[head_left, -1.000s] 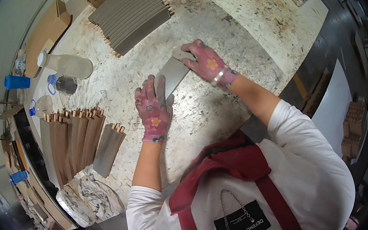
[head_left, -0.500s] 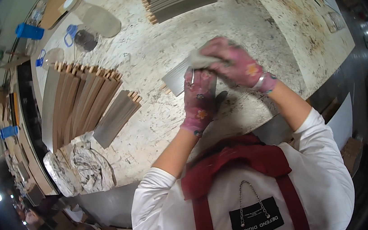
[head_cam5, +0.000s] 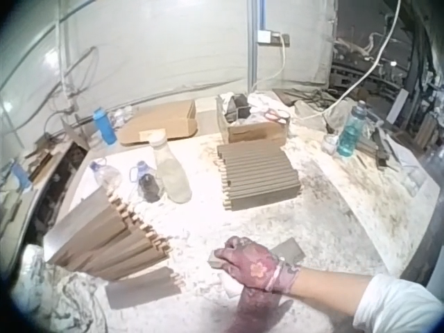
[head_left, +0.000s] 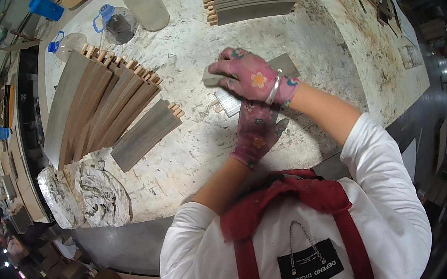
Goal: The person sands the surfaces and edges of rectangular wooden pieces by hand using a small sanding block.
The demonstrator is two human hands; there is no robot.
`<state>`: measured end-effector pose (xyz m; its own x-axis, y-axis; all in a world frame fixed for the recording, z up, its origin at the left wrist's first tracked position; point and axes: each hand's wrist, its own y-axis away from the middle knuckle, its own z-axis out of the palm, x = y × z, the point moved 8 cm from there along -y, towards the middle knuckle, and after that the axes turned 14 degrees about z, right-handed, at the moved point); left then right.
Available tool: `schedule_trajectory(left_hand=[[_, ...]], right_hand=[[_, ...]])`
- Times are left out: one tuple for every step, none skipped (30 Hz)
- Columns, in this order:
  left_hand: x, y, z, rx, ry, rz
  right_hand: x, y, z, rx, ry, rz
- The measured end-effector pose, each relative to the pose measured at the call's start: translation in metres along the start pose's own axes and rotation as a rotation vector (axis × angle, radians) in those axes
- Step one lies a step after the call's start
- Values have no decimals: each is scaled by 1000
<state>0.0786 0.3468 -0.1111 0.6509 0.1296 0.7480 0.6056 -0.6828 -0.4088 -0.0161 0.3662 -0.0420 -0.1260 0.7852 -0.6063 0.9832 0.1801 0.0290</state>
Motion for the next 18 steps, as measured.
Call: schedule_trajectory(left_hand=[[-10,7,5,59,136,-54],[-6,3,-1,94,160,-64],[-2,-1,-2,96,148,-72],[4,-5,-5,83,97,-69],[7,-9,-8,40,25,-51],[10,-12,-11,-6,-48,-31],[19,-9,-11,-62,-272,59],[27,-9,-10,-114,-504,153],[29,-12,-10,-106,-492,169],[31,-13,-10,-102,-487,180],[32,-14,-11,-97,-486,188],[35,-17,-12,-138,-501,176],[33,-17,-14,-158,-478,174],[29,-20,-15,-176,-455,176],[26,-22,-14,-194,-433,170],[28,-28,-16,-164,-475,173],[27,-30,-15,-148,-492,151],[26,-34,-14,-131,-515,125]], right_hand=[[-3,6,3,-15,-48,44],[-6,15,10,2,31,-7],[-2,20,13,-11,20,82],[4,21,13,-5,57,89],[13,23,9,4,96,100],[29,27,-1,30,130,158],[48,31,-15,55,165,216],[67,36,-29,84,194,268],[85,47,-50,214,188,264],[109,55,-68,305,212,264],[134,60,-85,330,268,360],[160,63,-99,265,405,454],[168,72,-115,329,348,499],[170,76,-117,369,212,493],[163,78,-117,402,72,480],[151,73,-109,418,-110,474],[129,65,-97,405,-375,428],[111,55,-82,401,-518,397]])
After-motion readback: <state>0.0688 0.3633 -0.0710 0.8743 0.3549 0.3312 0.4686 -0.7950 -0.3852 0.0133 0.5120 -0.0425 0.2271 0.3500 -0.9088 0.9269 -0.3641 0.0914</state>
